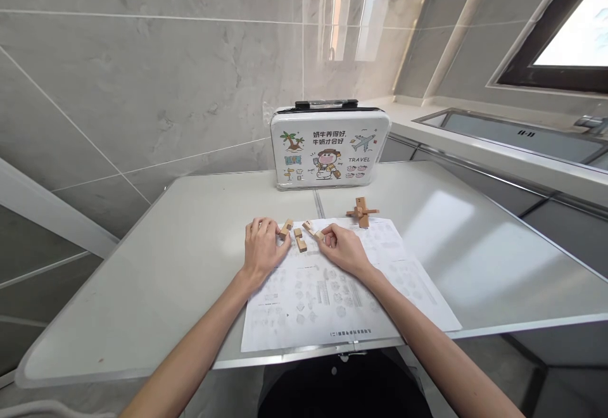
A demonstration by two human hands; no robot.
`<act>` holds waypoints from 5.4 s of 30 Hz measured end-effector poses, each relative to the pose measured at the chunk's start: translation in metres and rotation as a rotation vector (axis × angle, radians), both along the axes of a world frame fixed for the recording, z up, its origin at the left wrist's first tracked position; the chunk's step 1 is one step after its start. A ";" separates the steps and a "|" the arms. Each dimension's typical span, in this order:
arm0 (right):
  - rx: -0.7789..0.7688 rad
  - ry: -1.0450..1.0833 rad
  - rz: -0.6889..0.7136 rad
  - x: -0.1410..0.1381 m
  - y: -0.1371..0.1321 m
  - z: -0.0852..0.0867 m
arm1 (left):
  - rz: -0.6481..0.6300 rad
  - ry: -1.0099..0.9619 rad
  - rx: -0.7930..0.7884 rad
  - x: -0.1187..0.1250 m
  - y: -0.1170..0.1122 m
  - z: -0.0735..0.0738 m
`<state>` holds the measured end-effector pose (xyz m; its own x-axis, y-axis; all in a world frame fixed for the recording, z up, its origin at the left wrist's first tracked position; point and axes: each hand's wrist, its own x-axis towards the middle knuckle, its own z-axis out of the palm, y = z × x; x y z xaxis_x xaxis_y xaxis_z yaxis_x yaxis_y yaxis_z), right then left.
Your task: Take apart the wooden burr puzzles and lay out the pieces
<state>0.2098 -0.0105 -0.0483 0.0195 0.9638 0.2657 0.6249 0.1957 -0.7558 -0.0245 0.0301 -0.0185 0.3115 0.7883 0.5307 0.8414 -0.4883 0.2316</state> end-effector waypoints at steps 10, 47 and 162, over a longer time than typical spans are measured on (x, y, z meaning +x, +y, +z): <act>-0.016 -0.108 -0.025 0.000 -0.001 -0.001 | -0.098 0.058 -0.060 0.004 -0.007 0.001; 0.100 -0.199 0.218 -0.004 -0.008 0.004 | -0.431 -0.088 -0.376 -0.001 0.007 -0.012; -0.531 0.843 0.621 0.010 -0.002 0.012 | -0.632 -0.597 -0.760 0.009 -0.015 0.015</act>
<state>0.2200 -0.0128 -0.0367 -0.5152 0.8559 -0.0449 -0.2042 -0.1734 -0.9635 -0.0157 0.0155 -0.0038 0.6236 0.7603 0.1816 0.1542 -0.3473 0.9250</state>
